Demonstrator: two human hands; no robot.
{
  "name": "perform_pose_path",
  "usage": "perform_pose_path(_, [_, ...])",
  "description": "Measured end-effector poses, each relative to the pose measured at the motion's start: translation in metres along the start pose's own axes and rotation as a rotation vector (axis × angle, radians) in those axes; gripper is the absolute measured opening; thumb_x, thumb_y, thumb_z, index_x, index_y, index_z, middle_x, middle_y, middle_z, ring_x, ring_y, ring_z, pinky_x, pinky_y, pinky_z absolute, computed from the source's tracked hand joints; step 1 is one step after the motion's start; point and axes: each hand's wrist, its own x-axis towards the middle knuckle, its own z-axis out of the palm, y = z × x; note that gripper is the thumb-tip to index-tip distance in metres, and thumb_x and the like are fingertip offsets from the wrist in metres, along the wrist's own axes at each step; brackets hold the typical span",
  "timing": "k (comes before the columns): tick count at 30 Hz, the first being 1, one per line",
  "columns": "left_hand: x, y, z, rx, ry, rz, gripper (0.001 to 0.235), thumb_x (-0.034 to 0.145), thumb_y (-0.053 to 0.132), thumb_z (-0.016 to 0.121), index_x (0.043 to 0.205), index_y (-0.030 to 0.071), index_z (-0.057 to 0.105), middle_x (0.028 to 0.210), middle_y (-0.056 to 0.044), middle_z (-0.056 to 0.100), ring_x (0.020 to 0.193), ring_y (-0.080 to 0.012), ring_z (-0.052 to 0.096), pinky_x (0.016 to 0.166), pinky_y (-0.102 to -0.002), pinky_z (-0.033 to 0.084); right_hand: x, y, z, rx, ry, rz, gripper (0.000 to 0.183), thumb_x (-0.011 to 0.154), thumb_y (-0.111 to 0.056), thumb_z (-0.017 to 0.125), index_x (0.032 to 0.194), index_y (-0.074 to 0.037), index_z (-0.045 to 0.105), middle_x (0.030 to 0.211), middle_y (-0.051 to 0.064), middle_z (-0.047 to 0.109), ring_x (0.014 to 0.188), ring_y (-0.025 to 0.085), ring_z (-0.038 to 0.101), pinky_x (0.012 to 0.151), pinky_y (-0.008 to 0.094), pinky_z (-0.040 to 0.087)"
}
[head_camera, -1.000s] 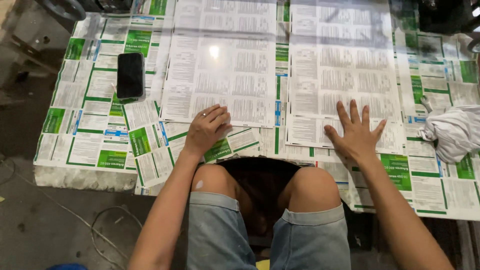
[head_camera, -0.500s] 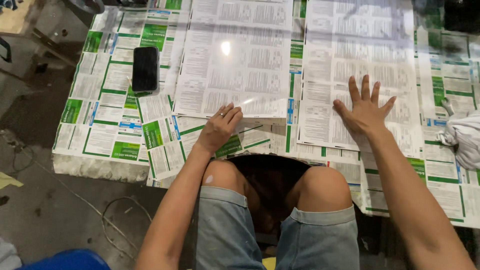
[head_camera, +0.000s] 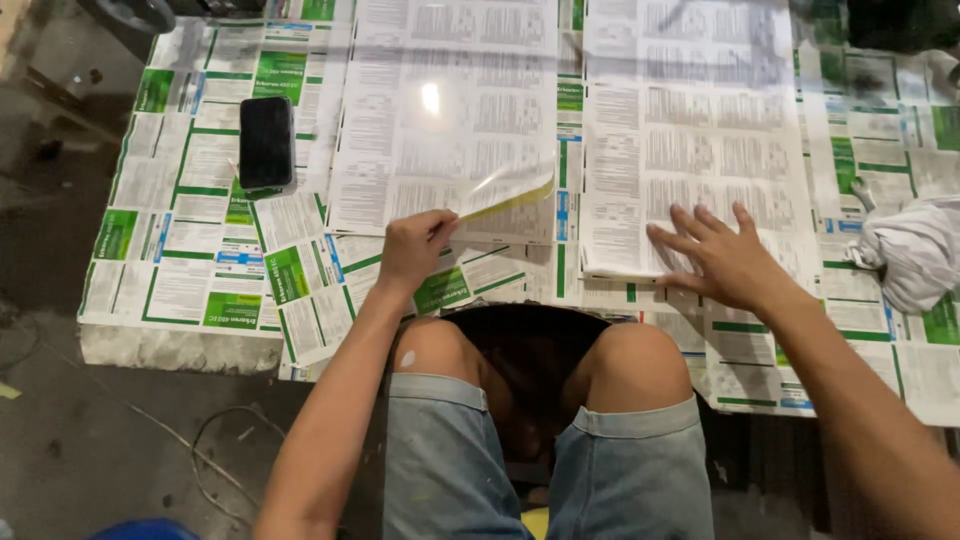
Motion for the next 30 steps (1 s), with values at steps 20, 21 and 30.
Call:
perform_pose_path(20, [-0.01, -0.005, 0.005, 0.285, -0.129, 0.034, 0.043, 0.1, 0.004, 0.06, 0.141, 0.006, 0.05, 0.132, -0.015, 0.066, 0.121, -0.0358, 0.064, 0.117, -0.061, 0.036, -0.029, -0.061, 0.027, 0.202, 0.629, 0.32, 0.023, 0.104, -0.003, 0.061, 0.125, -0.009, 0.066, 0.139, 0.007, 0.07, 0.135, 0.031, 0.063, 0.119, 0.056, 0.031])
perform_pose_path(21, [-0.014, -0.011, 0.007, 0.322, -0.176, 0.039, 0.041, 0.099, 0.005, 0.06, 0.139, 0.008, 0.051, 0.136, -0.014, 0.065, 0.13, -0.0362, 0.061, 0.117, -0.06, 0.037, -0.031, -0.068, 0.031, 0.293, 0.574, 0.323, 0.023, 0.103, -0.006, 0.062, 0.125, -0.007, 0.065, 0.14, 0.008, 0.069, 0.137, 0.034, 0.06, 0.117, 0.055, 0.033])
perform_pose_path(30, [-0.009, -0.011, 0.011, 0.355, -0.183, 0.075, 0.036, 0.101, 0.009, 0.057, 0.137, 0.012, 0.062, 0.148, -0.012, 0.059, 0.141, -0.0345, 0.052, 0.119, -0.059, 0.031, -0.031, -0.067, 0.028, 0.322, 0.541, 0.337, 0.033, 0.105, -0.023, 0.063, 0.136, -0.017, 0.069, 0.145, 0.008, 0.066, 0.141, 0.03, 0.055, 0.12, 0.051, 0.031])
